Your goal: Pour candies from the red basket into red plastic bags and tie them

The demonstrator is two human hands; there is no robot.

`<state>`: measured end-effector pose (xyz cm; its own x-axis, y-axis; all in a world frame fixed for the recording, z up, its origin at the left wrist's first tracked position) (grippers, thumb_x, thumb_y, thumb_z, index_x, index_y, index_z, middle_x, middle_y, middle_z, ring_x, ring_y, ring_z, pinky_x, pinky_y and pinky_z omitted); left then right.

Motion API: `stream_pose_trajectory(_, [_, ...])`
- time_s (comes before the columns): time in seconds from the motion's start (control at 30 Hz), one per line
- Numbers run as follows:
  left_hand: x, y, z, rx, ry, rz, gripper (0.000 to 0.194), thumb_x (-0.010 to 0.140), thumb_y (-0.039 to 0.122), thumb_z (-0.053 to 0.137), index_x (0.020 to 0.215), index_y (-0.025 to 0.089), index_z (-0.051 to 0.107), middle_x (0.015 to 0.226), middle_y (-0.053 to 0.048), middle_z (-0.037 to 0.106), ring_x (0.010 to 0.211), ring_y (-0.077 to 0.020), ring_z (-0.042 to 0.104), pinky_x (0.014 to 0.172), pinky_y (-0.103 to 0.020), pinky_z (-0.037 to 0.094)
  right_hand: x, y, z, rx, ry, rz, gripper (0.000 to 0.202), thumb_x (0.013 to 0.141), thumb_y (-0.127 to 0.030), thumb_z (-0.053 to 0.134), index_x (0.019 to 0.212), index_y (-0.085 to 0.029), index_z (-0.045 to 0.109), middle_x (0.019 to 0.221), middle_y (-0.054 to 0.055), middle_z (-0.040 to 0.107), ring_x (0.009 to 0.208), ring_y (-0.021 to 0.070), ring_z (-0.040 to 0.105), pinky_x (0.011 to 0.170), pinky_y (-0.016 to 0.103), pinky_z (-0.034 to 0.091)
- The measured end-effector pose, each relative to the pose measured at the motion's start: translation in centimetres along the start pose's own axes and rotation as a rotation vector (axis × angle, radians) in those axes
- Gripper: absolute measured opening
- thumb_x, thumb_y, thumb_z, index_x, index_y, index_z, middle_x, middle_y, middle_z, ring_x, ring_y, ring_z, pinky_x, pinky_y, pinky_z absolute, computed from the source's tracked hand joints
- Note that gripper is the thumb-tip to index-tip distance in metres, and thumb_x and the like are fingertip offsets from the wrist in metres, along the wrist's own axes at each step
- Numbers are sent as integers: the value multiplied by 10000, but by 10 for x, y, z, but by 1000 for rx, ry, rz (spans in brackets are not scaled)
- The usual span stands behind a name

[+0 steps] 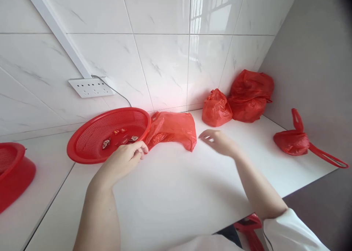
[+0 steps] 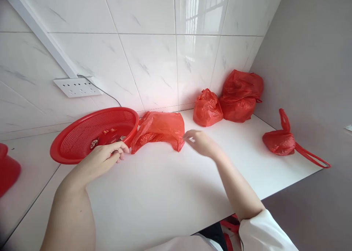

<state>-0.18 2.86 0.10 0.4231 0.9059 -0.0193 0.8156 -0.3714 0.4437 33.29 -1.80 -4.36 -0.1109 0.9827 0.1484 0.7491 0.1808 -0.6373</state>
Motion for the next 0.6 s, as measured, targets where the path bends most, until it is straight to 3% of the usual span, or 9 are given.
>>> stream_pose_trajectory(0.07, [-2,0,-2,11,14,2,245,849,226,392,872,279,630,808,15,692,668,-171,640,573,-246,448,23,-32,53,32,-141,-81,129,883,-202,544,836,-227,661,968,55,688,809,189,629,745,323,494])
stream_pose_trajectory(0.17, [-5,1,-4,18,31,26,256,852,225,376,863,269,628,800,9,682,681,-175,648,560,-244,441,58,-54,112,13,-105,-62,249,824,-126,614,601,-182,517,986,101,650,917,232,600,783,370,483])
stream_pose_trajectory(0.23, [-6,3,-4,-4,35,46,260,850,230,378,880,265,633,807,1,680,710,-186,657,553,-247,437,81,-56,135,5,-48,-44,296,813,-111,623,578,-168,452,1074,117,620,1104,269,534,890,440,454])
stream_pose_trajectory(0.3, [-8,3,-4,-28,34,54,265,847,234,380,900,264,638,818,-5,680,718,-192,656,545,-253,432,100,-53,145,12,-31,-43,305,775,-103,654,569,-167,439,1070,103,622,1168,280,493,957,485,408])
stream_pose_trajectory(0.37, [-9,3,-5,-45,29,45,269,842,230,382,902,267,641,812,-5,679,703,-193,649,539,-259,425,112,-46,148,36,-70,-55,279,702,-92,702,565,-178,474,962,74,649,1077,274,548,953,477,405])
stream_pose_trajectory(0.47, [-11,0,-8,-60,31,-3,271,838,222,379,877,275,642,796,3,680,678,-189,642,524,-259,414,115,-35,146,84,-140,-52,186,634,-100,727,639,-208,576,806,40,653,865,244,613,813,413,468])
stream_pose_trajectory(0.6, [-9,-2,-10,-42,47,-39,263,838,209,371,853,279,624,776,11,679,696,-193,649,531,-257,416,108,-23,138,146,-141,8,209,589,-255,787,716,-238,622,669,15,603,707,224,591,638,367,464])
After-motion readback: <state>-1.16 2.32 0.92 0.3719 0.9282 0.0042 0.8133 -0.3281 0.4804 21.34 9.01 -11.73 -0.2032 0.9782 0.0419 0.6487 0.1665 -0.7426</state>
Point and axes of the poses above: each hand's wrist, its own x-axis towards the middle knuckle, its own z-axis out of the palm, y = z × x, the point moved 3 cm from there along x, towards the middle knuckle
